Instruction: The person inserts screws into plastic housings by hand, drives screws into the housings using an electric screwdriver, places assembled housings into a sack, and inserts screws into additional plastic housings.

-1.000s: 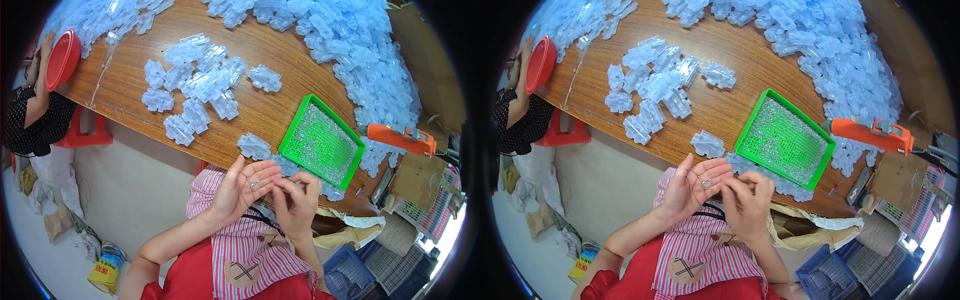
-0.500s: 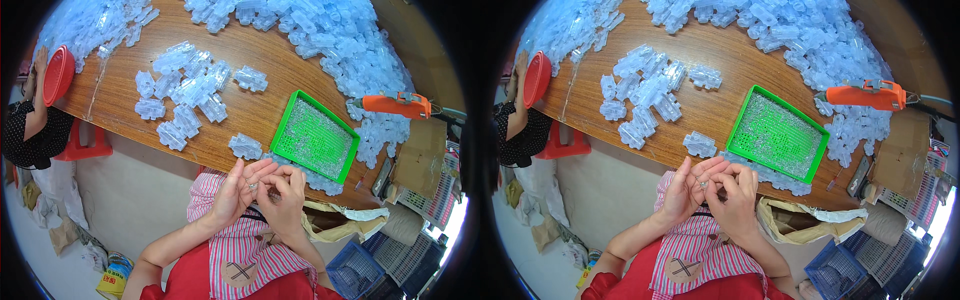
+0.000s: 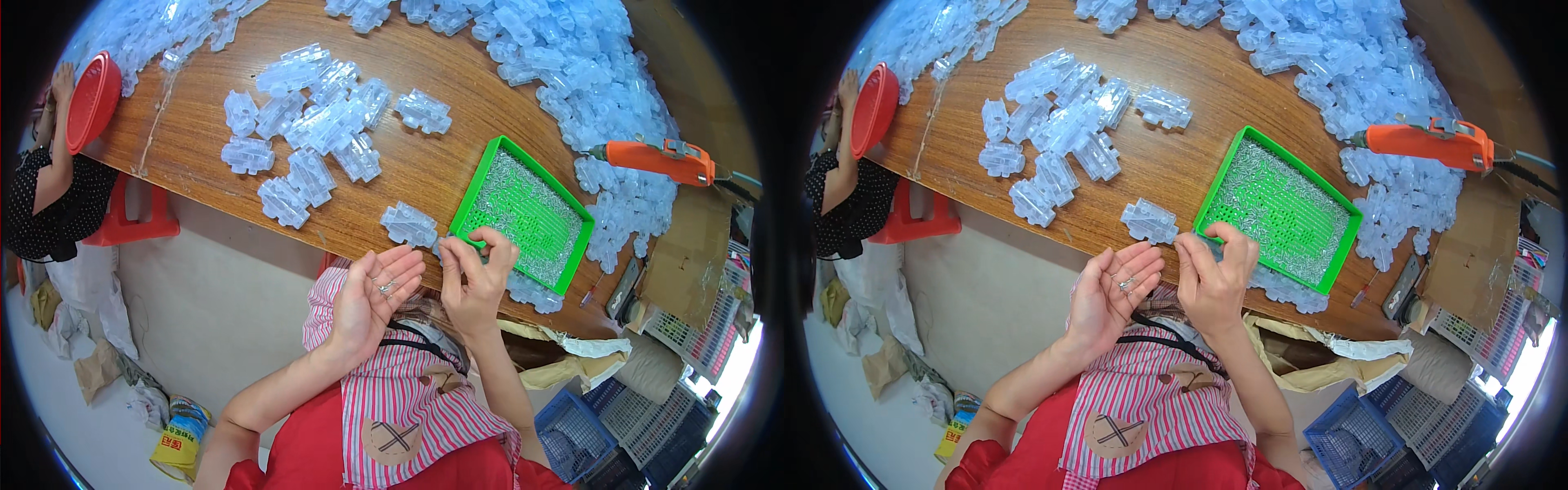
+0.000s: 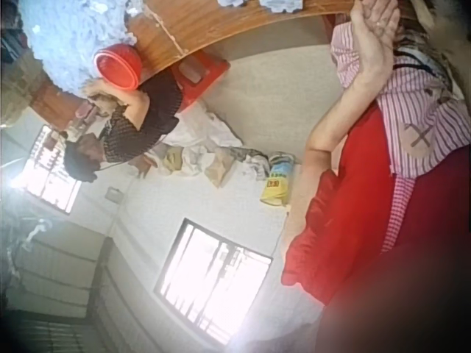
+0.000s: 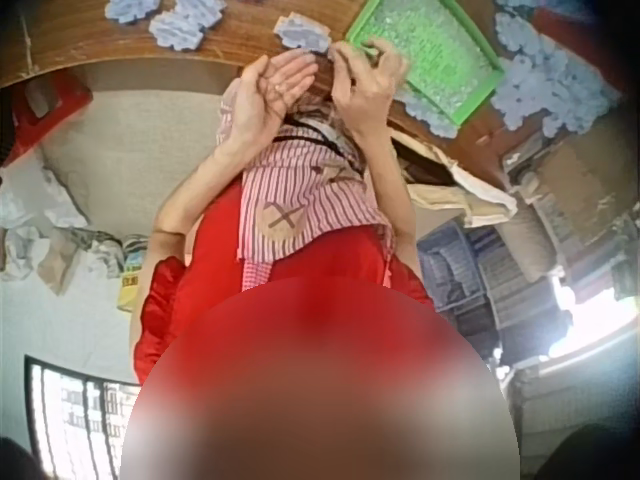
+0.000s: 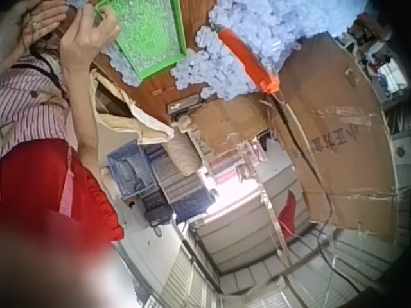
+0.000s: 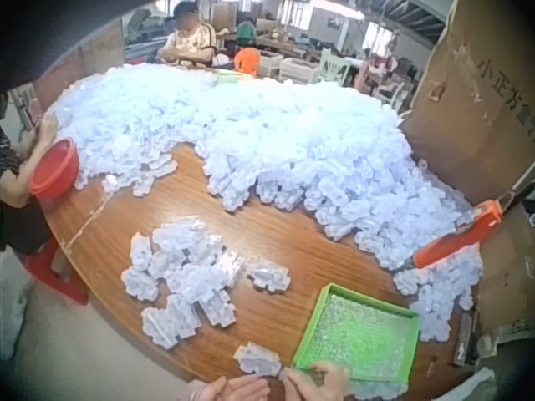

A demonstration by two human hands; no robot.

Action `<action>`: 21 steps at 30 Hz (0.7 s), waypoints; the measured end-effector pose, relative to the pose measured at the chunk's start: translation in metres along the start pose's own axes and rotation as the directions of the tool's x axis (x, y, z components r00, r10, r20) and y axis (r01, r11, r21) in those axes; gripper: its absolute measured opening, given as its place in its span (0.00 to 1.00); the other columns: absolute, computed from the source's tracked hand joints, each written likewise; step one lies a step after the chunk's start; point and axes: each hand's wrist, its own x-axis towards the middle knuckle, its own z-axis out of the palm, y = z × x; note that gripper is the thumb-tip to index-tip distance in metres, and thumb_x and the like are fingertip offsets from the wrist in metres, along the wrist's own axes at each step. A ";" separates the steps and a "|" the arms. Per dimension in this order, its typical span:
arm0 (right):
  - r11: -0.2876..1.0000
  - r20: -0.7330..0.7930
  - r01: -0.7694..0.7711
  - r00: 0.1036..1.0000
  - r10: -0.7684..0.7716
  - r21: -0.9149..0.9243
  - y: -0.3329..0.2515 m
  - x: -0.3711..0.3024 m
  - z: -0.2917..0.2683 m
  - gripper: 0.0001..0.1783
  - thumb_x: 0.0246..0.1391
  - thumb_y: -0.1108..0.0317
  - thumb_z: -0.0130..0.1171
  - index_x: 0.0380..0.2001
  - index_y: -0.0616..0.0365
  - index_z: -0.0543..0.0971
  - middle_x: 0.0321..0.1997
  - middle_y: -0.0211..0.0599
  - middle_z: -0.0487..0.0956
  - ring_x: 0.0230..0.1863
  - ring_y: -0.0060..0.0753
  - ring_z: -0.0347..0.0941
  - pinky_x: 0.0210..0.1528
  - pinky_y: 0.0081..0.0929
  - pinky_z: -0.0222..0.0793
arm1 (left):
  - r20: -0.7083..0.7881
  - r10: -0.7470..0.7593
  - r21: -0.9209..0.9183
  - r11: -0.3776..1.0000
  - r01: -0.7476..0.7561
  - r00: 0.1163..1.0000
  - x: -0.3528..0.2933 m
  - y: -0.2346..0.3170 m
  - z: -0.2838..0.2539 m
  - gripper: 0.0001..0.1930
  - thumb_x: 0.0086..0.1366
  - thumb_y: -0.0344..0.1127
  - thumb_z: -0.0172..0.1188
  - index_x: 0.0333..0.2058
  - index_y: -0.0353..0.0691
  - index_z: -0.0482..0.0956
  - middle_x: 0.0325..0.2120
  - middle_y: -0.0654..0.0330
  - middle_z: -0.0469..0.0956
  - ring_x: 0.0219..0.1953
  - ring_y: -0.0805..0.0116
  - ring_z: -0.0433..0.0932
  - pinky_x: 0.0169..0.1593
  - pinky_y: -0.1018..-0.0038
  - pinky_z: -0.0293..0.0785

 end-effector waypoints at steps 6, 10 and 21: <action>0.994 0.031 0.081 0.996 -0.079 -0.069 0.003 -0.003 0.009 0.10 0.43 0.71 0.65 0.33 0.50 0.81 0.40 0.36 0.69 0.41 0.40 0.64 0.44 0.36 0.58 | -0.020 0.023 -0.036 0.999 -0.024 1.000 0.002 0.003 0.000 0.26 0.72 0.45 0.34 0.56 0.28 0.64 0.54 0.46 0.71 0.56 0.60 0.71 0.61 0.67 0.67; 0.987 0.032 0.105 0.994 -0.102 -0.124 0.004 -0.005 0.013 0.11 0.42 0.71 0.65 0.33 0.49 0.81 0.41 0.35 0.69 0.42 0.40 0.64 0.44 0.36 0.59 | -0.014 0.011 -0.047 0.999 -0.012 1.000 0.003 0.004 0.000 0.25 0.72 0.45 0.35 0.55 0.28 0.65 0.54 0.47 0.71 0.56 0.60 0.71 0.61 0.67 0.67; 0.998 -0.055 -0.049 0.997 0.051 0.045 -0.012 -0.004 -0.009 0.11 0.43 0.75 0.66 0.34 0.52 0.82 0.34 0.33 0.70 0.35 0.33 0.63 0.35 0.28 0.59 | 0.100 -0.027 -0.092 0.995 0.037 0.995 -0.001 0.010 0.007 0.29 0.72 0.50 0.32 0.58 0.28 0.62 0.57 0.46 0.68 0.59 0.60 0.68 0.62 0.66 0.65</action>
